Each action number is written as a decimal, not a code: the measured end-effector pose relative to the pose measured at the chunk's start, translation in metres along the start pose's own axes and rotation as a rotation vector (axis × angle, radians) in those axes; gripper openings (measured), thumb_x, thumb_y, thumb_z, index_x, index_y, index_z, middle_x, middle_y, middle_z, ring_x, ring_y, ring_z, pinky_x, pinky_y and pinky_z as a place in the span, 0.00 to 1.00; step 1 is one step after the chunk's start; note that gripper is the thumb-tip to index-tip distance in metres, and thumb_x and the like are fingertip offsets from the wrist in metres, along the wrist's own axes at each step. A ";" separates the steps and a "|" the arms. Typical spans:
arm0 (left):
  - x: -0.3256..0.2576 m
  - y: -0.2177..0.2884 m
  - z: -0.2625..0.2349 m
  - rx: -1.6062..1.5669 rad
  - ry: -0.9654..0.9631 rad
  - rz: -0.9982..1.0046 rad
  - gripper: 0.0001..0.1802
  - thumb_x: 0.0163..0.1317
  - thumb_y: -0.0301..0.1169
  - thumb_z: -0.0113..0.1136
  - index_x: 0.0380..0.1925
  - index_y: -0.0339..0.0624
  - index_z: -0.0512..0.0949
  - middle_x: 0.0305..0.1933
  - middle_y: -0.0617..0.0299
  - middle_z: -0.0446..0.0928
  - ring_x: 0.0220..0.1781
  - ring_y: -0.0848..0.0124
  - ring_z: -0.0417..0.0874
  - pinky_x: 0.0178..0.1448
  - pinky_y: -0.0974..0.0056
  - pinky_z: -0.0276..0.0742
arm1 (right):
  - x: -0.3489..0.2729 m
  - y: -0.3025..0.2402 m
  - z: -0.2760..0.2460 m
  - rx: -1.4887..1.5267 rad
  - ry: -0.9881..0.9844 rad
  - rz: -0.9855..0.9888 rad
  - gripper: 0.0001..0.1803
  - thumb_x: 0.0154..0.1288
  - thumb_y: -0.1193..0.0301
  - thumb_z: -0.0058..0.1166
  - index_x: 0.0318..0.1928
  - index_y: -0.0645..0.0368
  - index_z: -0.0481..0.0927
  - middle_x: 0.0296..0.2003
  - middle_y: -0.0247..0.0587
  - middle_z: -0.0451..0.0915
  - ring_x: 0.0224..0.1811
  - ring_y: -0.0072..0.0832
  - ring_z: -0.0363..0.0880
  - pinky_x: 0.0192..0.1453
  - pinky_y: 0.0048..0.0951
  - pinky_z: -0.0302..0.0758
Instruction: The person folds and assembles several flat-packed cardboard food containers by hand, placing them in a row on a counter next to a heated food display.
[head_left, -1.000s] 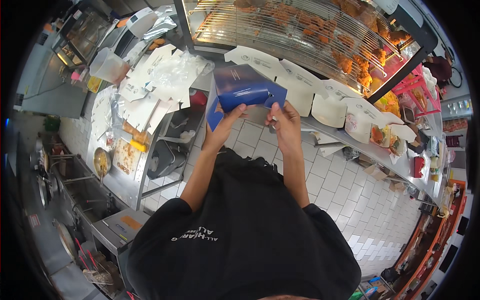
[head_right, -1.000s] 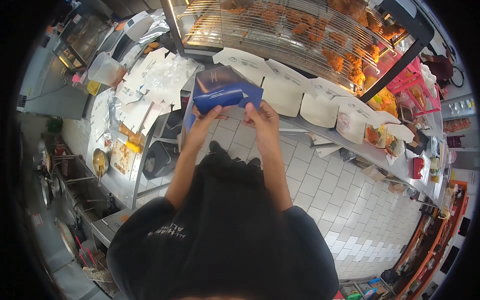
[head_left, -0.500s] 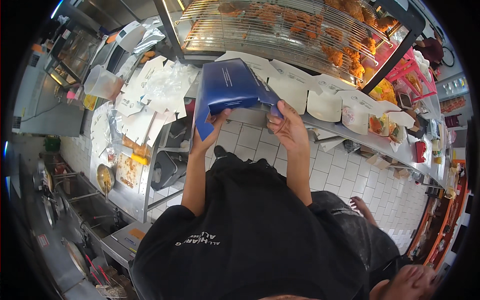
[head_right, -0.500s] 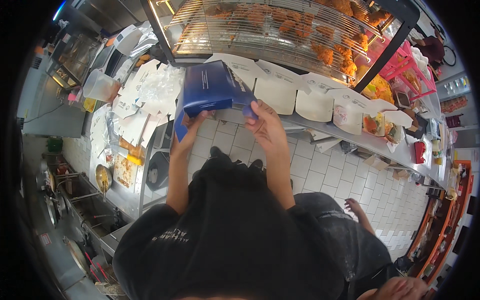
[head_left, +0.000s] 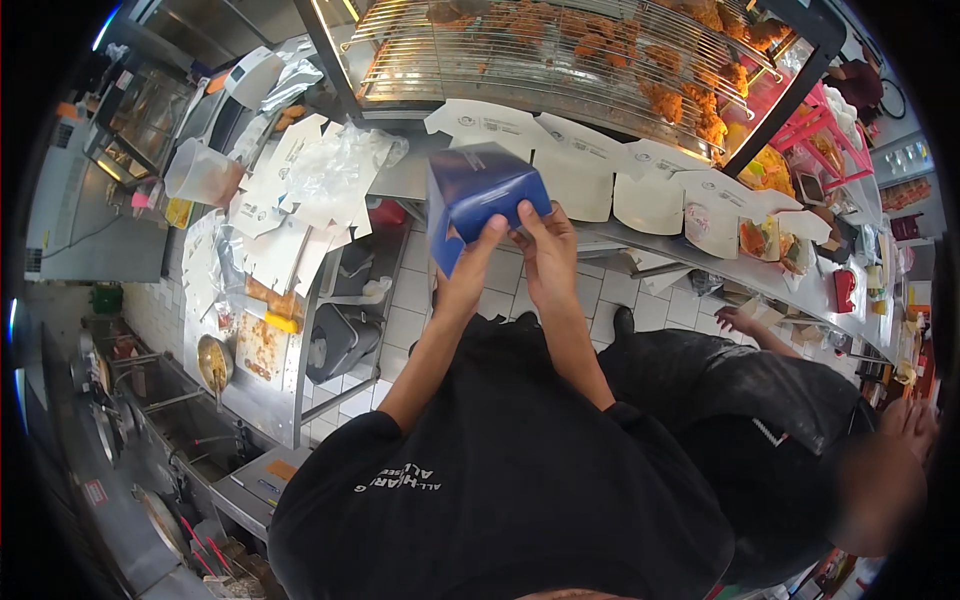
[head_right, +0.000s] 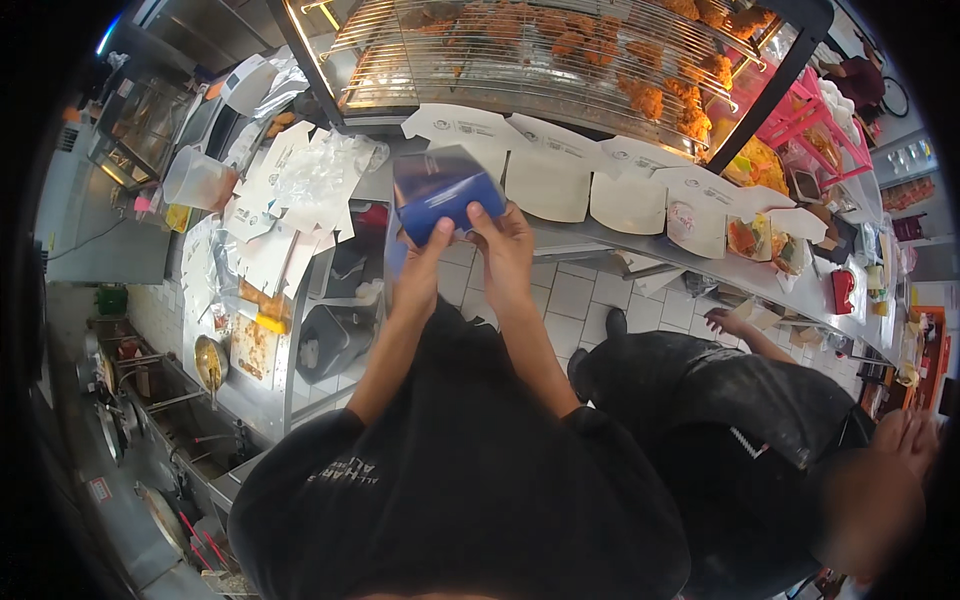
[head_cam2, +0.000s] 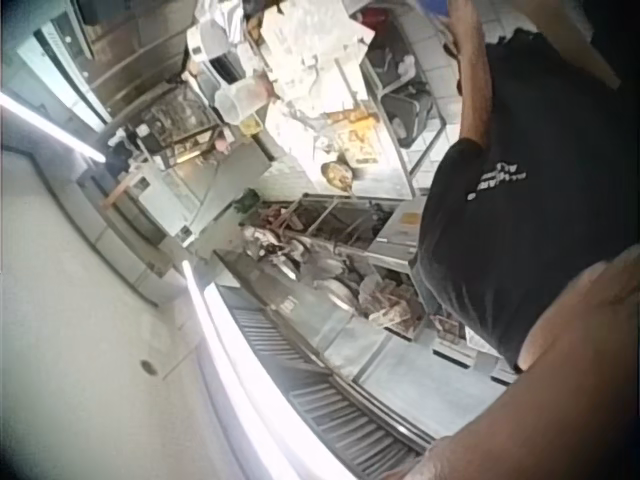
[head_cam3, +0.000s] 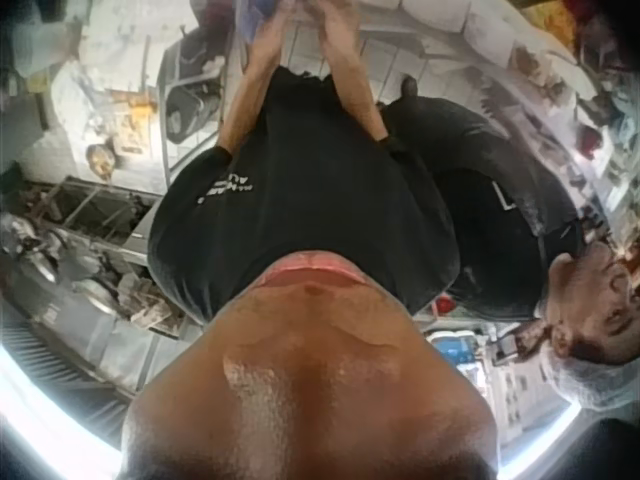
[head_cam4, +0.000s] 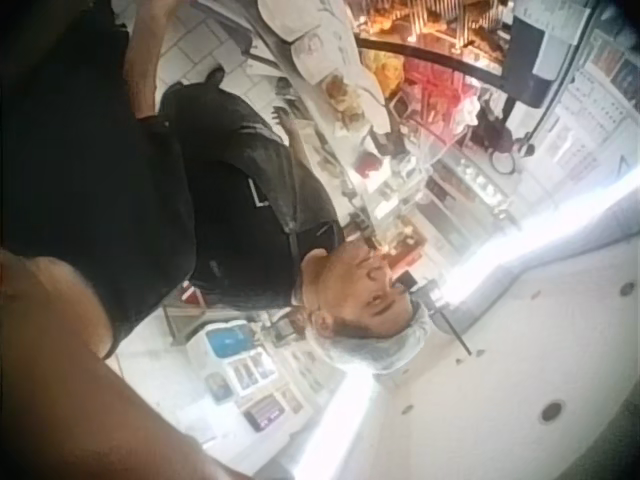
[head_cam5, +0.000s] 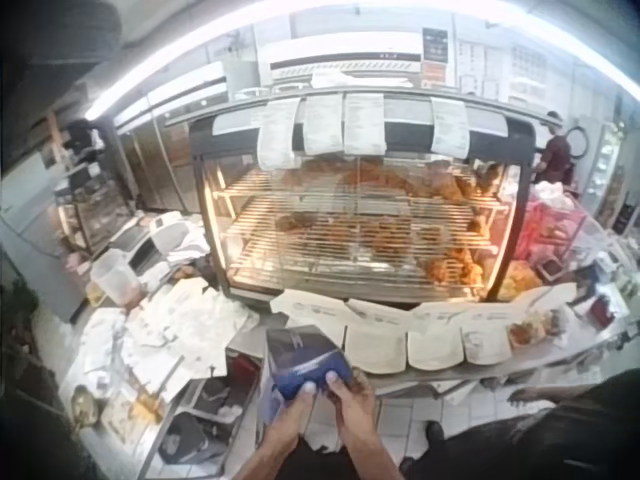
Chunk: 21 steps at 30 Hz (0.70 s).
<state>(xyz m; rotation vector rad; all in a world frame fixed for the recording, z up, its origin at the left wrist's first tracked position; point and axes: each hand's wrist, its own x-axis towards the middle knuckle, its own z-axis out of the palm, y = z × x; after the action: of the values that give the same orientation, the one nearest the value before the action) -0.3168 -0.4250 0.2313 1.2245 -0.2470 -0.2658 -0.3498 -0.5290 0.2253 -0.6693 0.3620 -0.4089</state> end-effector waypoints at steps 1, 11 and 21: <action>0.001 -0.009 -0.005 -0.013 0.020 -0.002 0.23 0.67 0.32 0.63 0.59 0.39 0.69 0.49 0.62 0.78 0.50 0.72 0.80 0.54 0.64 0.75 | -0.003 0.000 0.006 -0.011 -0.013 -0.033 0.09 0.64 0.70 0.65 0.43 0.57 0.80 0.43 0.34 0.82 0.44 0.21 0.79 0.42 0.27 0.78; -0.061 0.040 -0.045 0.030 -0.416 0.008 0.18 0.63 0.35 0.65 0.50 0.38 0.80 0.58 0.55 0.79 0.57 0.63 0.80 0.54 0.63 0.76 | 0.023 -0.009 -0.015 -0.112 -0.036 -0.101 0.12 0.72 0.70 0.55 0.52 0.59 0.75 0.41 0.38 0.84 0.39 0.28 0.86 0.39 0.32 0.87; 0.006 0.066 -0.081 0.810 -0.252 0.689 0.34 0.45 0.38 0.75 0.57 0.47 0.80 0.66 0.53 0.74 0.67 0.52 0.75 0.67 0.52 0.71 | 0.008 0.019 0.061 0.068 -0.011 0.138 0.07 0.73 0.66 0.54 0.43 0.56 0.77 0.34 0.34 0.85 0.28 0.23 0.85 0.26 0.21 0.81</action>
<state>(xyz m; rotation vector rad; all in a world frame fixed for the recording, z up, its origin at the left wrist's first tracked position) -0.2799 -0.3344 0.2682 1.8070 -1.0429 0.3227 -0.3110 -0.4875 0.2557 -0.5768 0.3799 -0.2853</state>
